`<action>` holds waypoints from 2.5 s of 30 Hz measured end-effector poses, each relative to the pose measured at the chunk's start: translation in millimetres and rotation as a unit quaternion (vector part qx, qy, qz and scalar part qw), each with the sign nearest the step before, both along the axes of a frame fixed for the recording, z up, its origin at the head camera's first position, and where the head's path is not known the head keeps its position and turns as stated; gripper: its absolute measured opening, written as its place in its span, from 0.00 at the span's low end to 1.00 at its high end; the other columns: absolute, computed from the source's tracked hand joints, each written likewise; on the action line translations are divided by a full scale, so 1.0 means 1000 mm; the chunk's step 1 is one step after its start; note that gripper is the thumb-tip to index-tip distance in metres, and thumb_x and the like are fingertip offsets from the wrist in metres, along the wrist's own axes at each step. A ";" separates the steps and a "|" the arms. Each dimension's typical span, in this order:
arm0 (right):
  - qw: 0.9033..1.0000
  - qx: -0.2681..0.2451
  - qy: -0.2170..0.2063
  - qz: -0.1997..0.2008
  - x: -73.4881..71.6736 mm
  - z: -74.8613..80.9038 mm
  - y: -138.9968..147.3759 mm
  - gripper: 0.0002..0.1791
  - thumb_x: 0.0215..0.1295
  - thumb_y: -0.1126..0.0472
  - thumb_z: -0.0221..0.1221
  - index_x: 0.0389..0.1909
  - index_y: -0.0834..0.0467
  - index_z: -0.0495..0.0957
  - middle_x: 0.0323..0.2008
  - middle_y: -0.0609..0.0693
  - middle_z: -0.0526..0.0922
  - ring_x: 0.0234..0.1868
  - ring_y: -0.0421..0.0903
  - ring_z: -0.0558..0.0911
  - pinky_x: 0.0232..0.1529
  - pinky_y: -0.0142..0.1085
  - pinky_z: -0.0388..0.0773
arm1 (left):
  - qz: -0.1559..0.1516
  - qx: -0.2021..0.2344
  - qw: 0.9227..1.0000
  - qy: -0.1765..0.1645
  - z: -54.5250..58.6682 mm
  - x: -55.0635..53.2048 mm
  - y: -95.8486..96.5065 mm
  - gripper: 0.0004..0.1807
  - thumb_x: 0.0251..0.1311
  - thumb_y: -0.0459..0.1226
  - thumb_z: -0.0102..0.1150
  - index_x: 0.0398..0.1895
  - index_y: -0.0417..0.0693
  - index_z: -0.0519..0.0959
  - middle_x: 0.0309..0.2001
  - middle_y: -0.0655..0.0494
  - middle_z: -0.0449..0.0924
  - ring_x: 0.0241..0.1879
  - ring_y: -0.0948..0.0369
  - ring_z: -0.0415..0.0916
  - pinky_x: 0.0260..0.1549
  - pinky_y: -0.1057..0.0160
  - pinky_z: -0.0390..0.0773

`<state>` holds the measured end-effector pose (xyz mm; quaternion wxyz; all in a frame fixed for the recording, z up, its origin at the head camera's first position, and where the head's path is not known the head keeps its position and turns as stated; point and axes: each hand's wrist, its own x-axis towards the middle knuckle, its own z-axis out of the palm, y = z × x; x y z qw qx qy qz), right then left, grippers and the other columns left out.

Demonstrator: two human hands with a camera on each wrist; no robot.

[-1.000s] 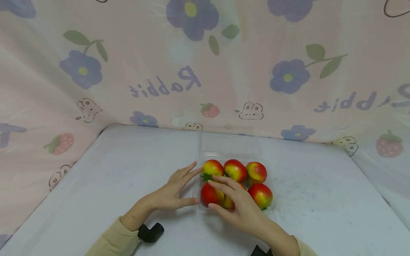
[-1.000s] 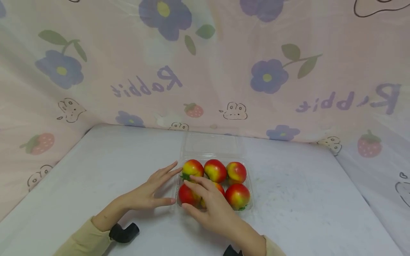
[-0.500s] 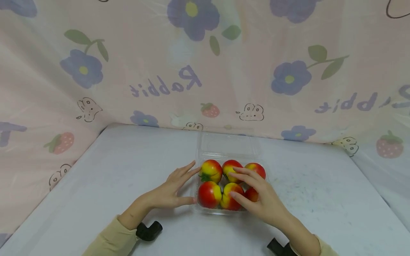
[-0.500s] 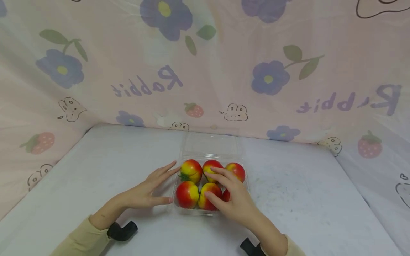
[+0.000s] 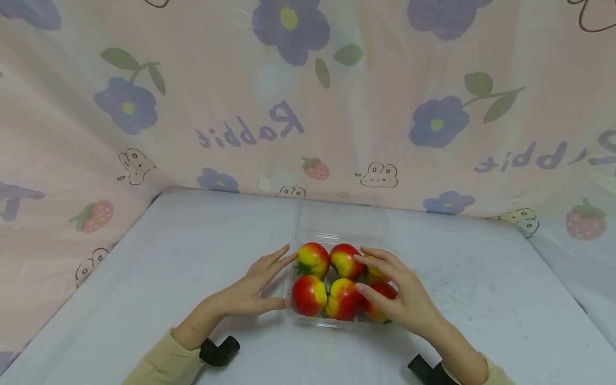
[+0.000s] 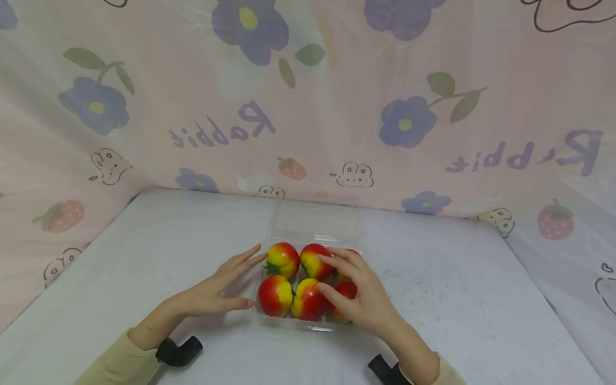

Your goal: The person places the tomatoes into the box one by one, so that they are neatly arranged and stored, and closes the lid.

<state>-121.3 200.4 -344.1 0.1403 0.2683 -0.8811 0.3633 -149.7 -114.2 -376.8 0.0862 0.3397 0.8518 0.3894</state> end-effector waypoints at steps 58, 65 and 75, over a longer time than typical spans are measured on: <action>0.969 -0.091 -0.208 -0.101 -0.070 -0.012 0.059 0.32 0.68 0.49 0.57 0.69 0.57 0.64 0.70 0.60 0.62 0.69 0.63 0.63 0.58 0.51 0.70 | 0.004 0.005 1.000 -0.005 -0.004 -0.001 -0.006 0.44 0.55 0.47 0.60 0.75 0.55 0.54 0.77 0.46 0.41 0.73 0.41 0.43 0.62 0.26 0.49; 0.950 -0.103 -0.267 -0.129 -0.082 -0.015 0.062 0.37 0.67 0.43 0.55 0.72 0.56 0.59 0.71 0.60 0.61 0.70 0.61 0.60 0.65 0.60 0.61 | 0.002 0.006 1.000 -0.006 -0.004 0.000 -0.006 0.44 0.56 0.47 0.60 0.75 0.55 0.53 0.77 0.45 0.40 0.73 0.41 0.42 0.62 0.26 0.47; 0.929 -0.136 -0.318 -0.133 -0.096 -0.025 0.066 0.41 0.68 0.42 0.53 0.75 0.56 0.51 0.71 0.66 0.57 0.66 0.62 0.68 0.62 0.49 0.67 | 0.002 0.012 1.000 -0.010 -0.005 0.001 -0.006 0.43 0.56 0.47 0.60 0.75 0.55 0.54 0.77 0.45 0.40 0.72 0.40 0.43 0.61 0.26 0.48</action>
